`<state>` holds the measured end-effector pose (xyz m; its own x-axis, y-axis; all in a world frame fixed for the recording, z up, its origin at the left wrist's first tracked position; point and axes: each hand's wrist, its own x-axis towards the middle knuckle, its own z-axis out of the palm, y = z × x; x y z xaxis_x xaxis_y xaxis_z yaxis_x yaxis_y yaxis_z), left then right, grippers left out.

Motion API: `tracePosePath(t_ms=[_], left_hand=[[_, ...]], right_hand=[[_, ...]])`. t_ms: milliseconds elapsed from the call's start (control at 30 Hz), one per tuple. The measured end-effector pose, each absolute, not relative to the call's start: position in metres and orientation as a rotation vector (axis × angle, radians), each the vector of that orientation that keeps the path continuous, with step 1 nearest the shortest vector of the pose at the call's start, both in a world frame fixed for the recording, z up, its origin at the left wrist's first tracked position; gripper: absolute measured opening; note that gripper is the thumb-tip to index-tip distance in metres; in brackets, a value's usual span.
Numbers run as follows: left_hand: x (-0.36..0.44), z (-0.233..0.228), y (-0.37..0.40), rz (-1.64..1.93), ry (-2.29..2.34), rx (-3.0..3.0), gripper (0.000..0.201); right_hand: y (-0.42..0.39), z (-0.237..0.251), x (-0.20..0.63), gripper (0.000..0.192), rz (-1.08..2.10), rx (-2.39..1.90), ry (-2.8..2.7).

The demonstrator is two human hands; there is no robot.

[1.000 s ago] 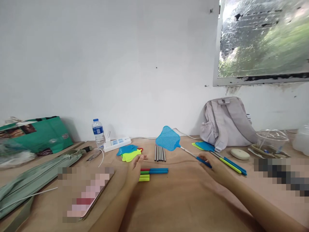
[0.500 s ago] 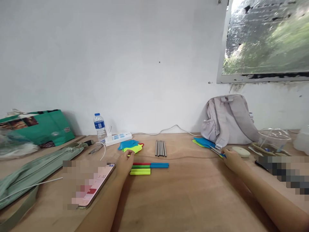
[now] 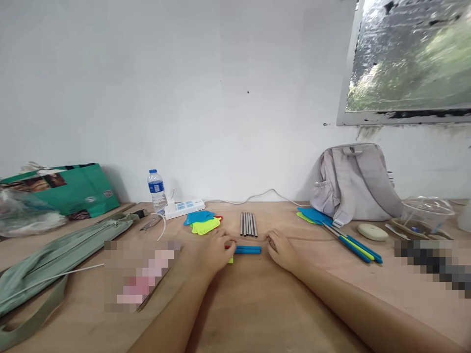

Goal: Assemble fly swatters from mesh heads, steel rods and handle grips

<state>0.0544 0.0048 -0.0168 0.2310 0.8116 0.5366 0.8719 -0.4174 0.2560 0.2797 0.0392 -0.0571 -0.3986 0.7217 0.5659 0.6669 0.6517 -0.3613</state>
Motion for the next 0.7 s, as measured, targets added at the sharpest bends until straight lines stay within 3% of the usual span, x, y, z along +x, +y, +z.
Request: tracePosePath(t_ms=[233,700], left_hand=[[0.08,-0.022,-0.005,-0.809,-1.453,-2.527,0.017],[0.077,-0.026,-0.003,-0.74,-1.492,-2.633,0.019]], right_hand=[[0.088,-0.053,0.249,0.015,0.126,-1.263,-2.093],[0.086,-0.054,0.256,0.006,0.138,-1.44,-2.129]])
